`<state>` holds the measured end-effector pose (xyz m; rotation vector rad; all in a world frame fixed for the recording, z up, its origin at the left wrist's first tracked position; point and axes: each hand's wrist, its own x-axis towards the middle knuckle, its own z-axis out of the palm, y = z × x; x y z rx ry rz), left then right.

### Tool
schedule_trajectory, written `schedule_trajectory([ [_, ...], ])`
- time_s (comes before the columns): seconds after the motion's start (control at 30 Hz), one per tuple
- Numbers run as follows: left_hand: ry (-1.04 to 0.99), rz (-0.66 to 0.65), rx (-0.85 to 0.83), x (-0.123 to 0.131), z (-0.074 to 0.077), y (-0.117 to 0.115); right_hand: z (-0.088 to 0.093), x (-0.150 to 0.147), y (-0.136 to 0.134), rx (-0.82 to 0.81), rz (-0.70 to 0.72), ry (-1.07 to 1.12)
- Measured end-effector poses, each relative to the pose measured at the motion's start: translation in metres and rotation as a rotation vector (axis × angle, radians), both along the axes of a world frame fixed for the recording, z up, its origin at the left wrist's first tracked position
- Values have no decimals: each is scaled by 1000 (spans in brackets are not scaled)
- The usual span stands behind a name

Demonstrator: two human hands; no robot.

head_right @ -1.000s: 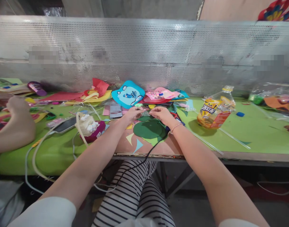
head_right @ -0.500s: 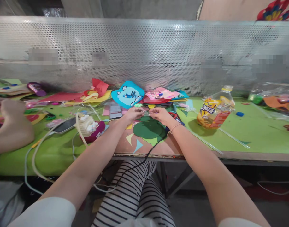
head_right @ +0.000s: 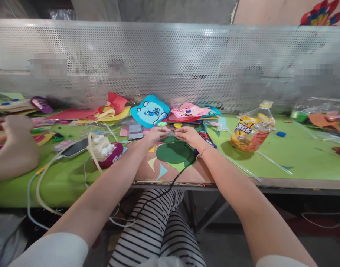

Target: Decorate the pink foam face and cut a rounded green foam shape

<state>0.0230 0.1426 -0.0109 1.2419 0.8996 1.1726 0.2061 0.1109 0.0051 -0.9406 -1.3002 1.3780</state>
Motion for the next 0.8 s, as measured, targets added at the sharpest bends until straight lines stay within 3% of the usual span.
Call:
schedule_trajectory([
  [0.2, -11, 5, 2, 0, -2, 3, 2, 1, 0, 0, -50, -53],
  [0.53, 9, -12, 14, -1, -3, 3, 2, 1, -1, -35, 41, 37],
  [0.8, 18, 2, 10, -1, -4, 4, -2, 4, 4, 29, 8, -3],
])
